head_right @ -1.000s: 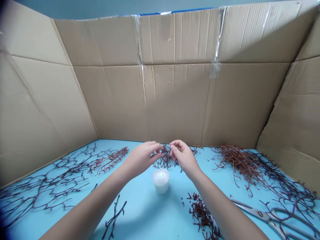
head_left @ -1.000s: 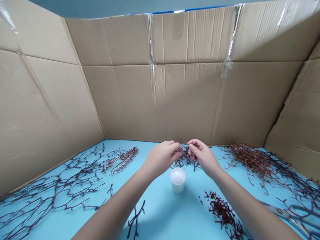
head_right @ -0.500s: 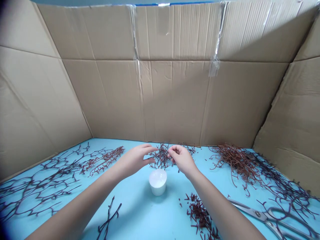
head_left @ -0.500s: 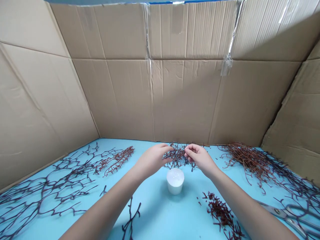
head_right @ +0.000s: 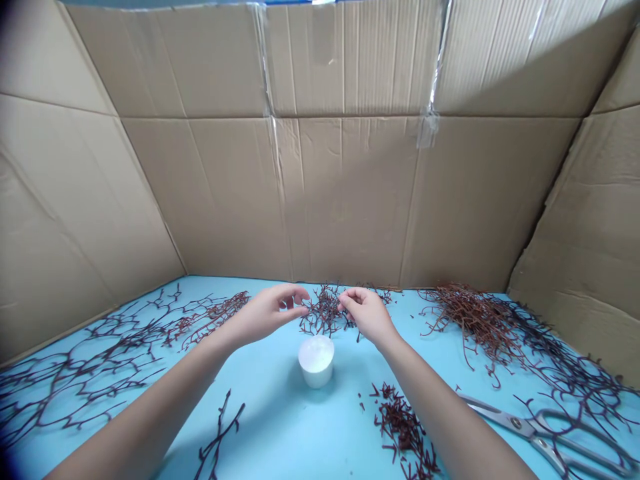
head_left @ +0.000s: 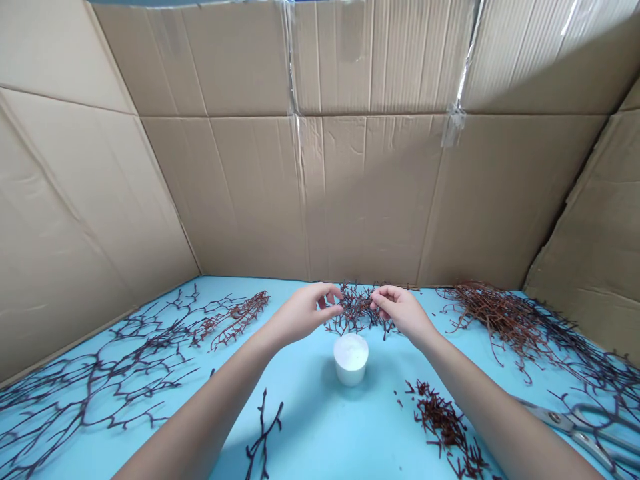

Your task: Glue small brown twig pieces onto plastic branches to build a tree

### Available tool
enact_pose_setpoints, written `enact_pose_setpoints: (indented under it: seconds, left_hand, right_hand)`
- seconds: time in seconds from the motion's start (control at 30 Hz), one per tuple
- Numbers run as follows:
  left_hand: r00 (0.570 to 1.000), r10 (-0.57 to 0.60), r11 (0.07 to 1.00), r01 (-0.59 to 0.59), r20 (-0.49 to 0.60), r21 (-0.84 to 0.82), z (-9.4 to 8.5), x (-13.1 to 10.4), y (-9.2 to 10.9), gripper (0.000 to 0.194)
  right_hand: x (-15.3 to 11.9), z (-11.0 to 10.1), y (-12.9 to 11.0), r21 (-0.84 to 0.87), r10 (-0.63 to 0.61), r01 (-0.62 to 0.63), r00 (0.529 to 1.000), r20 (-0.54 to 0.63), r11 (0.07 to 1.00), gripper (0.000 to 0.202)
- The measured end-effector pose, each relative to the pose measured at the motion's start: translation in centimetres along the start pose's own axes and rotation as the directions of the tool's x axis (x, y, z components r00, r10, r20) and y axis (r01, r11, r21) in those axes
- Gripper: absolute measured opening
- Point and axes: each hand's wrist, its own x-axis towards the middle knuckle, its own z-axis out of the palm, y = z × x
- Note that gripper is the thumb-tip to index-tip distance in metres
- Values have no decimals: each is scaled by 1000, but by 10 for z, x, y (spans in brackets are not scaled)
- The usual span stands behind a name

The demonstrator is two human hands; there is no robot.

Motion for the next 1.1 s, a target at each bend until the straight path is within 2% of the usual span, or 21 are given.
enact_pose_setpoints:
  seconds: [0.07, 0.37, 0.57, 0.67, 0.8, 0.9, 1.0, 1.1]
  left_hand:
    - [1000, 1, 1000, -1, -16, -4, -1, 0, 1, 23]
    - [997, -27, 1000, 28, 76, -5, -4, -2, -1, 38]
    - [986, -14, 1000, 16, 169, -7, -4, -5, -2, 26]
    - [984, -13, 1000, 14, 178, -6, -3, -5, -4, 23]
    - [989, -16, 1000, 17, 145, -7, -1, -4, -6, 24]
    - [995, -8, 1000, 10, 104, -16, -1, -3, -4, 23]
    - [1000, 1, 1000, -1, 5, -30, -4, -4, 6, 23]
    - [986, 69, 996, -78, -153, -53, -9, -8, 21, 20]
  right_hand:
    - [0, -1, 1, -16, -2, 2, 1000, -7, 1000, 18]
    - [-2, 3, 2, -71, -41, 39, 999, -29, 997, 15]
    - [-5, 5, 1, -106, -62, 59, 998, -24, 993, 15]
    - [-5, 6, 2, -112, -71, 68, 997, -18, 991, 16]
    - [-5, 6, 4, -126, -92, 87, 995, -32, 988, 18]
    - [-6, 6, 4, -134, -129, 117, 988, -87, 984, 20]
    - [-11, 6, -2, -122, -184, 163, 964, -192, 979, 22]
    - [-18, 6, -13, -96, -238, 220, 928, -288, 971, 24]
